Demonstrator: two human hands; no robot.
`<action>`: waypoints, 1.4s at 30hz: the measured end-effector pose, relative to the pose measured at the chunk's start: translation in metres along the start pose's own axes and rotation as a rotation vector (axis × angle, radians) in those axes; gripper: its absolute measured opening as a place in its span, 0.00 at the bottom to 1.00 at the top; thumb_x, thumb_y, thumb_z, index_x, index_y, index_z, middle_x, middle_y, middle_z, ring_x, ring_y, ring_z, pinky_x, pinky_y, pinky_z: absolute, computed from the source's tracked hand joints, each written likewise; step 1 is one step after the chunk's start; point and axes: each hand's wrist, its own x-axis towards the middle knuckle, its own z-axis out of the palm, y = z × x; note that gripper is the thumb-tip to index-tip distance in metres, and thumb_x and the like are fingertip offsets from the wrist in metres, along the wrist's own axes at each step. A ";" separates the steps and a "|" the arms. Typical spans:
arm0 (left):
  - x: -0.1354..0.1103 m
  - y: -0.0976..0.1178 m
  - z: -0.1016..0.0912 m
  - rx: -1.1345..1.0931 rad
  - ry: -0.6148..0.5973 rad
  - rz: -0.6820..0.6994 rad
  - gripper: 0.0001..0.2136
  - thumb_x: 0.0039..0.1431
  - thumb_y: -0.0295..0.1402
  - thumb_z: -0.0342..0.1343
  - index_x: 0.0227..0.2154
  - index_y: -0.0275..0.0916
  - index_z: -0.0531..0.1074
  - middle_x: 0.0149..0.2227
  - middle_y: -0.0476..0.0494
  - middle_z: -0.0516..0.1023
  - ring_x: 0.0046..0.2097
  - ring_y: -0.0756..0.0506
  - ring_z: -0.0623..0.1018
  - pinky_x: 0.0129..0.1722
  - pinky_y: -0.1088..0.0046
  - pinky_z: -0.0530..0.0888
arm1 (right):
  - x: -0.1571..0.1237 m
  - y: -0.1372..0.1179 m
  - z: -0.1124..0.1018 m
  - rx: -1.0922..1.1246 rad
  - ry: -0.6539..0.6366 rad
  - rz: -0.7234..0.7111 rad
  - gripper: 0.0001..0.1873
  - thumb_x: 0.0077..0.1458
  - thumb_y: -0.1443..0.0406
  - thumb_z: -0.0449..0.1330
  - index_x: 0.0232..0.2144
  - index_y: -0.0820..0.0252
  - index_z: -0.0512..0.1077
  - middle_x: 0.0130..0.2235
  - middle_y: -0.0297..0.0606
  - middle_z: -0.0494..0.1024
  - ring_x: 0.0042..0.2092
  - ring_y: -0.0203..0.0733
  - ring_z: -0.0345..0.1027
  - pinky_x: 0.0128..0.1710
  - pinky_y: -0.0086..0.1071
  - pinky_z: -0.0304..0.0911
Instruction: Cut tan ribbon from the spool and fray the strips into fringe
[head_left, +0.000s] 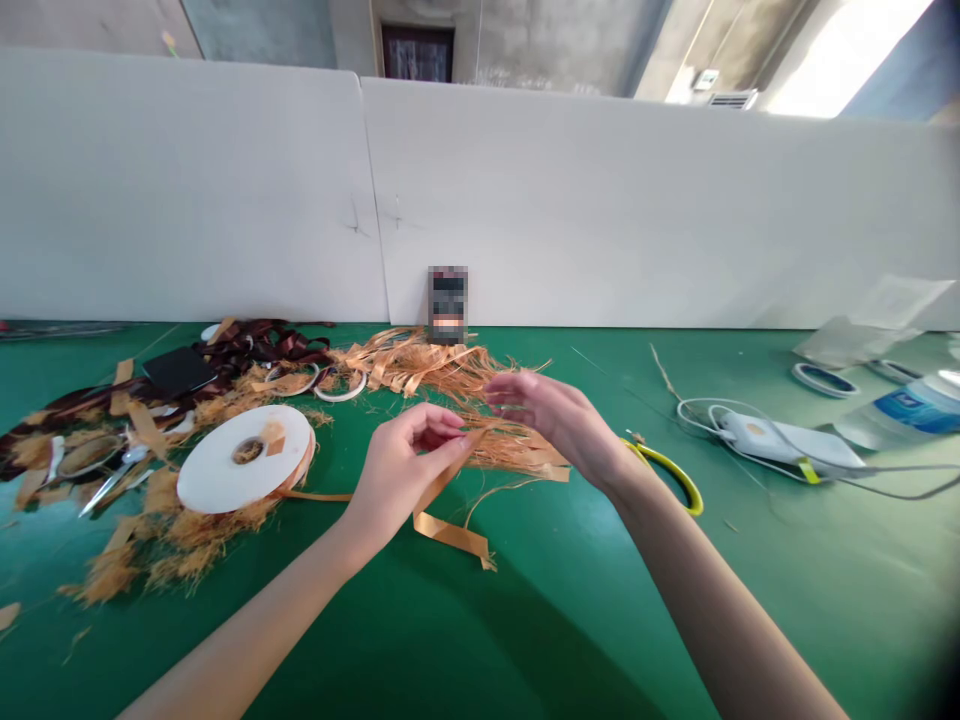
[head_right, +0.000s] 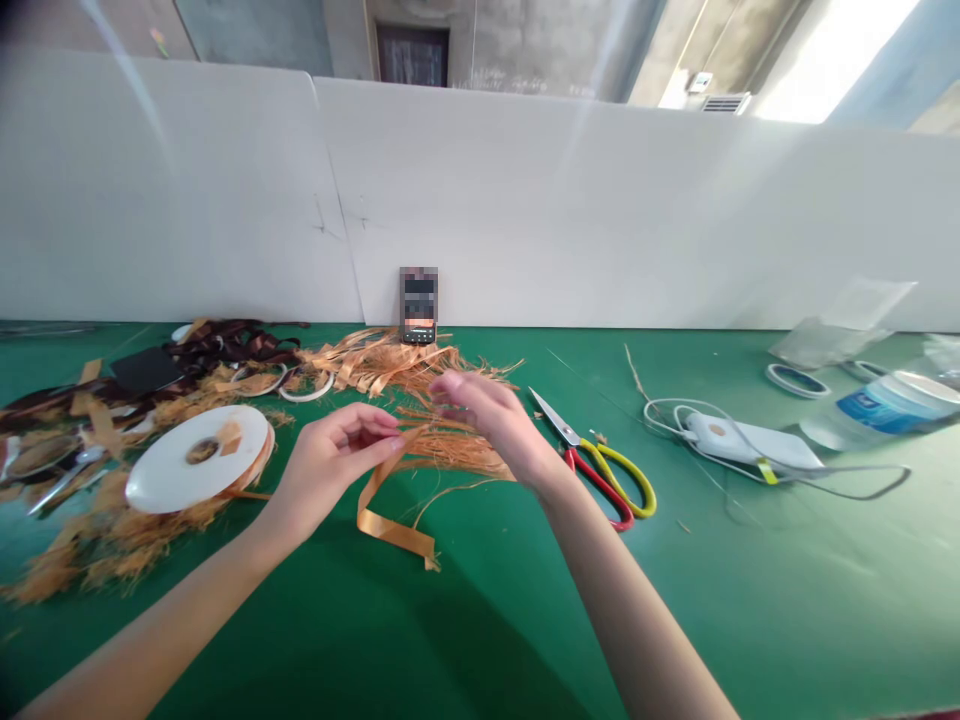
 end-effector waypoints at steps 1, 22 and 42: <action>0.000 0.000 0.000 0.001 0.001 0.000 0.07 0.50 0.35 0.63 0.30 0.39 0.73 0.30 0.48 0.77 0.34 0.48 0.77 0.35 0.73 0.73 | -0.002 -0.001 0.002 0.014 -0.061 0.027 0.17 0.48 0.54 0.64 0.35 0.60 0.78 0.40 0.43 0.81 0.43 0.46 0.74 0.45 0.40 0.67; -0.011 -0.001 0.003 0.542 -0.111 0.606 0.12 0.55 0.17 0.47 0.27 0.41 0.67 0.28 0.47 0.74 0.33 0.47 0.75 0.34 0.71 0.72 | -0.011 0.006 0.025 0.432 -0.077 0.161 0.08 0.38 0.68 0.67 0.13 0.62 0.72 0.20 0.32 0.70 0.23 0.30 0.59 0.22 0.27 0.53; -0.013 0.002 -0.005 0.434 -0.083 0.401 0.10 0.50 0.18 0.51 0.24 0.42 0.68 0.24 0.49 0.73 0.27 0.48 0.75 0.29 0.74 0.73 | 0.000 0.016 0.002 0.444 0.110 0.150 0.05 0.33 0.72 0.60 0.16 0.61 0.67 0.29 0.35 0.68 0.23 0.27 0.49 0.19 0.27 0.48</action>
